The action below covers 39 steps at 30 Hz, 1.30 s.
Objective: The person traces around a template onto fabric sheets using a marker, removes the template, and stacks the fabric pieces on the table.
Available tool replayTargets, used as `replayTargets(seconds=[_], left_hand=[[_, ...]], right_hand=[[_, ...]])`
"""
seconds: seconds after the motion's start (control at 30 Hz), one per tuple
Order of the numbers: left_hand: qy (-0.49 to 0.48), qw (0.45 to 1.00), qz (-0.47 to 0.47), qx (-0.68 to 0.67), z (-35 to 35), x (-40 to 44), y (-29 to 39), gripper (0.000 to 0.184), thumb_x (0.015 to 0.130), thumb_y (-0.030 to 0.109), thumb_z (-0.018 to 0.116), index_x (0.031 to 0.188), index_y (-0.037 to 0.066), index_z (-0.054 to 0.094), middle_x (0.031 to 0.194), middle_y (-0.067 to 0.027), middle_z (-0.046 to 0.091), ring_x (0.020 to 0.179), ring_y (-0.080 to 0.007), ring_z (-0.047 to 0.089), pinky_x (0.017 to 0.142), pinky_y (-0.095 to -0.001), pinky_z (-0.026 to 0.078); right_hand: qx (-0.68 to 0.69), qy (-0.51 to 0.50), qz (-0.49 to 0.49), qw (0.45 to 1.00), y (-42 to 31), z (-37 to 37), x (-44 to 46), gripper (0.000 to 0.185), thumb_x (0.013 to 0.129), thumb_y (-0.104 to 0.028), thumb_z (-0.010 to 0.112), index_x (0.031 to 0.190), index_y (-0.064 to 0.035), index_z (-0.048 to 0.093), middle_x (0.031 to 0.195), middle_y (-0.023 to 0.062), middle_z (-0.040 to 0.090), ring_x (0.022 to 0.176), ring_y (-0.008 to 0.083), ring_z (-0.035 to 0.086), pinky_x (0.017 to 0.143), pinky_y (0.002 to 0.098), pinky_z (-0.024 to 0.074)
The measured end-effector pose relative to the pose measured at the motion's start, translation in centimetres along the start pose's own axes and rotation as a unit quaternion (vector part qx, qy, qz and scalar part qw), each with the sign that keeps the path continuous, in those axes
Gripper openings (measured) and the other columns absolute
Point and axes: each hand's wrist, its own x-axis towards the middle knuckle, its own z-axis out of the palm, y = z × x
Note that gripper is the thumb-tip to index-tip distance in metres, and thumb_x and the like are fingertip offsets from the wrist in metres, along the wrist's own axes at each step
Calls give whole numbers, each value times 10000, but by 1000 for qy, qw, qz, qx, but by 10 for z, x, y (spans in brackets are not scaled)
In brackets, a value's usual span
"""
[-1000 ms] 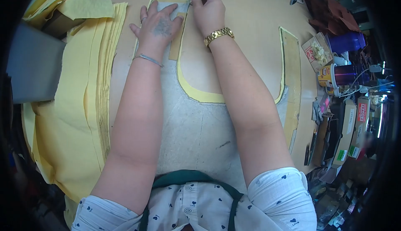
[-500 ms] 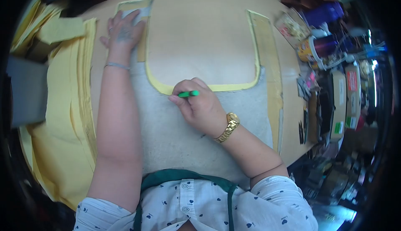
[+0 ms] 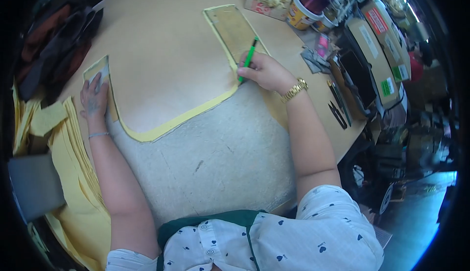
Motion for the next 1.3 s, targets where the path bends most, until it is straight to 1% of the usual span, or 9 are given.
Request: replayTargets(seconds=[0.23,0.5,0.6,0.7,0.83,0.9,0.97,1.07,1.3], left_hand=[[-4,1000,6,7,1,1,-1,461,748,458,501,1194,359,438,1363,-30,249,1275,-249,145,941,-611,79],[-1,1000,-7,13,-1,-1,3,455,749,462,505,1188,361,443,1369,-20,233,1277,-244,140,948,-605,75],[2,1000,-7,13,1,-2,2,455,747,468,504,1186,361,445,1368,-20,235,1277,-242,140,950,-604,74],[2,1000,-9,13,0,-2,4,463,742,469,508,1188,360,443,1368,-17,237,1277,-246,143,947,-607,81],[6,1000,-1,2,1,-3,4,456,741,455,508,1181,349,455,1362,-26,250,1270,-261,166,941,-616,89],[14,1000,2,-3,1,-4,2,448,742,441,506,1177,337,464,1360,-36,255,1265,-272,177,938,-620,92],[30,1000,1,5,3,-6,1,462,737,470,504,1180,347,456,1354,-46,262,1266,-245,183,938,-622,111],[37,998,17,-37,-1,-11,3,438,746,396,500,1171,292,485,1351,-77,262,1260,-304,173,949,-611,86],[32,999,10,-33,3,-7,-1,468,729,460,514,1178,339,460,1362,-37,247,1274,-261,144,944,-620,87]], right_hand=[[76,-91,-19,993,3,-29,58,126,826,-156,541,805,-70,452,738,-12,555,683,76,533,617,205,442],[-46,-165,95,981,-26,-59,168,187,799,-287,574,826,-132,473,744,-33,569,644,51,558,550,174,452],[-58,-130,97,985,-39,-61,197,174,805,-265,567,844,-117,485,754,-14,574,668,69,573,571,194,462],[-35,6,13,999,-55,-55,211,103,827,-122,521,797,-23,523,718,63,586,654,138,569,580,261,460],[154,240,-118,951,-66,-10,192,105,848,-135,494,812,-37,509,715,59,578,651,133,566,574,253,463],[232,147,-122,954,-52,34,193,167,814,-234,560,868,-89,495,776,20,578,699,101,585,604,203,463],[308,44,-142,940,-89,97,163,137,811,-171,555,851,-50,504,729,15,557,660,83,573,608,224,481],[274,-2,-201,940,-115,154,164,160,807,-154,557,839,-4,510,733,53,574,671,107,579,632,241,480],[174,146,-214,950,-129,202,197,153,787,-162,571,802,-13,537,704,99,604,644,172,581,616,285,462]])
